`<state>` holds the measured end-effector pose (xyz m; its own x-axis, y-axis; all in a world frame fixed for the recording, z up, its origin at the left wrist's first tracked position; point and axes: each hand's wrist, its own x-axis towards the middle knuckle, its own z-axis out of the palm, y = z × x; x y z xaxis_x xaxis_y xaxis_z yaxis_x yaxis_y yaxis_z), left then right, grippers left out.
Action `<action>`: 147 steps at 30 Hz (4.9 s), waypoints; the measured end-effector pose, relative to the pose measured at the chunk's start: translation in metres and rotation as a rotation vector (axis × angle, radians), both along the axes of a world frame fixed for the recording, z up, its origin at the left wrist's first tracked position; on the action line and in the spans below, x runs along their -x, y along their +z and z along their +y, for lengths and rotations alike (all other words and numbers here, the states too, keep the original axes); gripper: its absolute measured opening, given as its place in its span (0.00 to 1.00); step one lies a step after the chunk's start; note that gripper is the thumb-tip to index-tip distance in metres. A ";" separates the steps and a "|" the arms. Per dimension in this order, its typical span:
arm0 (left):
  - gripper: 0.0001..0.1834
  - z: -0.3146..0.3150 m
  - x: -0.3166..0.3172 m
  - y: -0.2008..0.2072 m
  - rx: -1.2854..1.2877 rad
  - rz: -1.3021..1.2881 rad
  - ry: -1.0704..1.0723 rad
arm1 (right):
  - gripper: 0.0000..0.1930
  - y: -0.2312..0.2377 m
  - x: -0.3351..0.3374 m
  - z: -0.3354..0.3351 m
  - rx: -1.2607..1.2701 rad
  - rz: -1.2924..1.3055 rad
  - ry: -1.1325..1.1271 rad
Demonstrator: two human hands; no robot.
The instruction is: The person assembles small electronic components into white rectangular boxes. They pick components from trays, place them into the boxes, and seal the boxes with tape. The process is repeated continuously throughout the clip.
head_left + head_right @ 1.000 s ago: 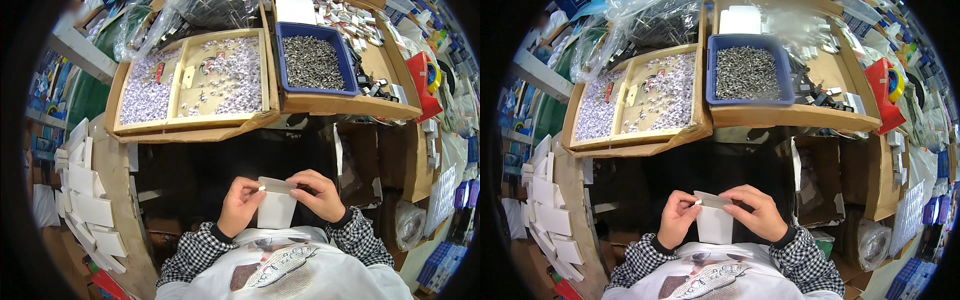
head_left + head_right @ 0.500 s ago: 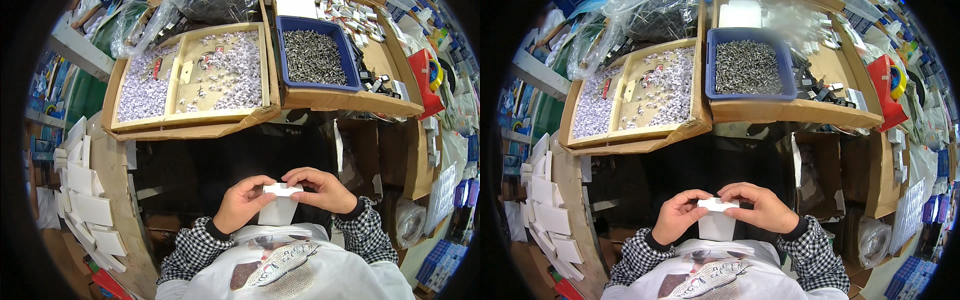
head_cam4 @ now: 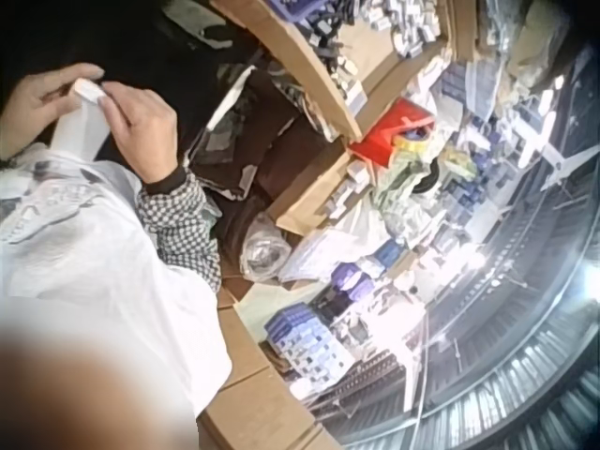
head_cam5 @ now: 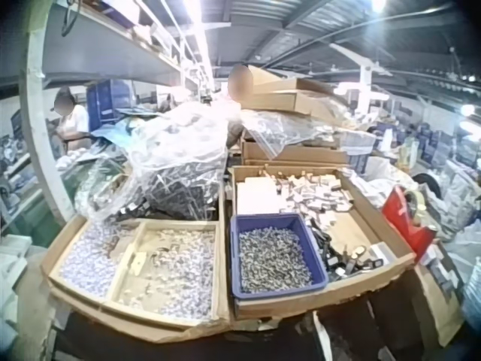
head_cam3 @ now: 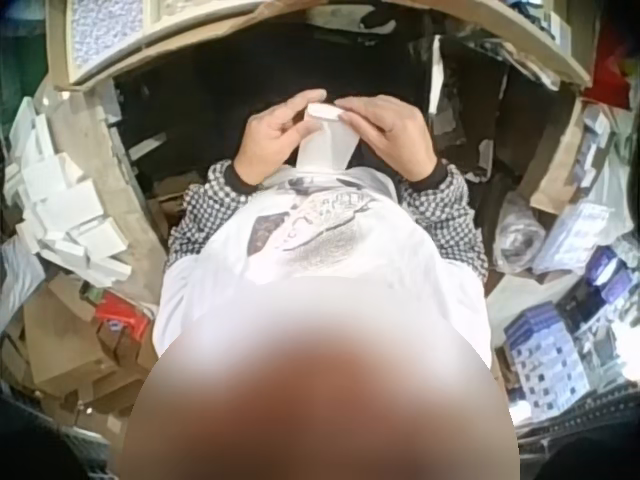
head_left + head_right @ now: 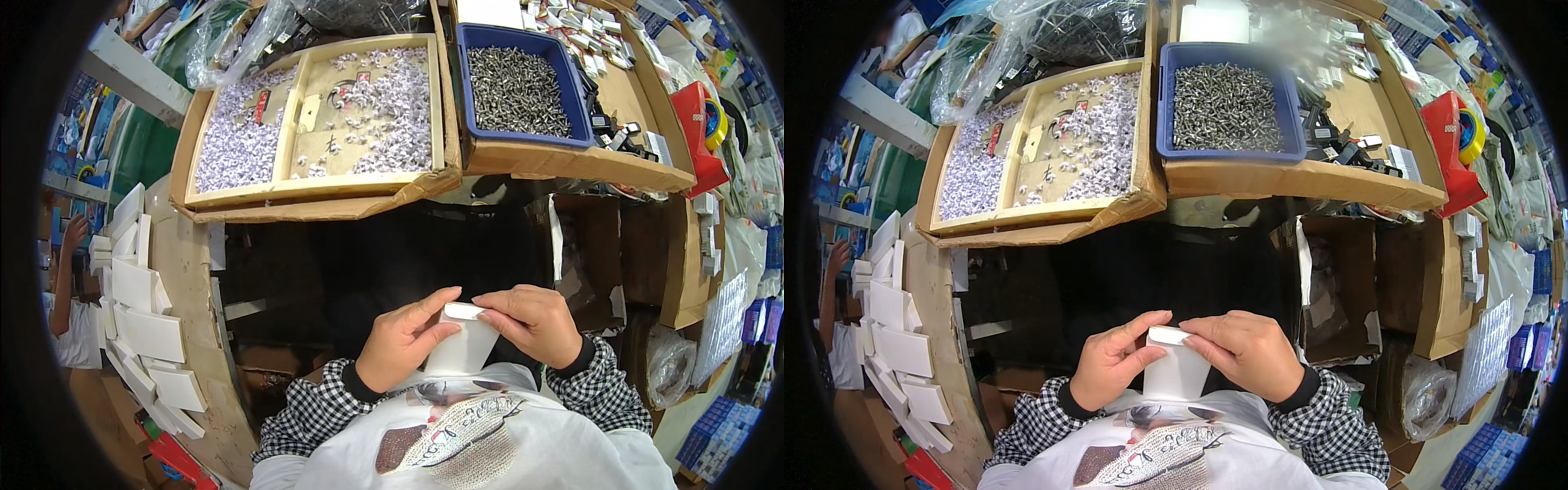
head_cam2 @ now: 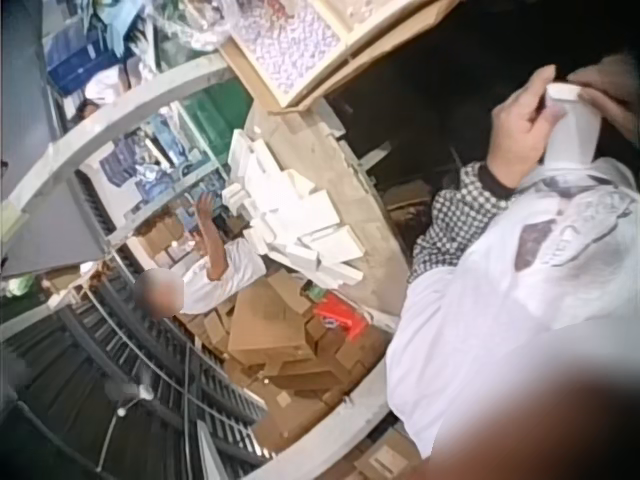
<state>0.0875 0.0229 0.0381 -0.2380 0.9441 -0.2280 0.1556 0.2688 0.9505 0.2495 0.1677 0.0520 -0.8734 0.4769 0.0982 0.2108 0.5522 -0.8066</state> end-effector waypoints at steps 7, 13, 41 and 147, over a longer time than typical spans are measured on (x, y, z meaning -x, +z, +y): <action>0.29 -0.004 -0.005 0.000 -0.053 -0.131 0.004 | 0.07 0.007 -0.003 -0.006 -0.015 0.004 -0.066; 0.25 -0.004 -0.004 0.002 -0.132 -0.087 -0.017 | 0.07 0.010 -0.002 -0.007 -0.048 0.053 -0.042; 0.21 -0.003 -0.004 0.000 -0.119 -0.144 -0.040 | 0.09 0.027 0.015 0.005 -0.150 -0.137 0.019; 0.17 -0.007 -0.025 -0.035 -0.185 -0.255 0.177 | 0.04 -0.003 -0.106 0.097 0.800 0.792 -0.643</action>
<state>0.1123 0.0155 0.0036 -0.3589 0.9242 -0.1304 -0.1261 0.0905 0.9879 0.3551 0.2648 0.0490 -0.3027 0.9527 -0.0259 -0.4271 -0.1599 -0.8900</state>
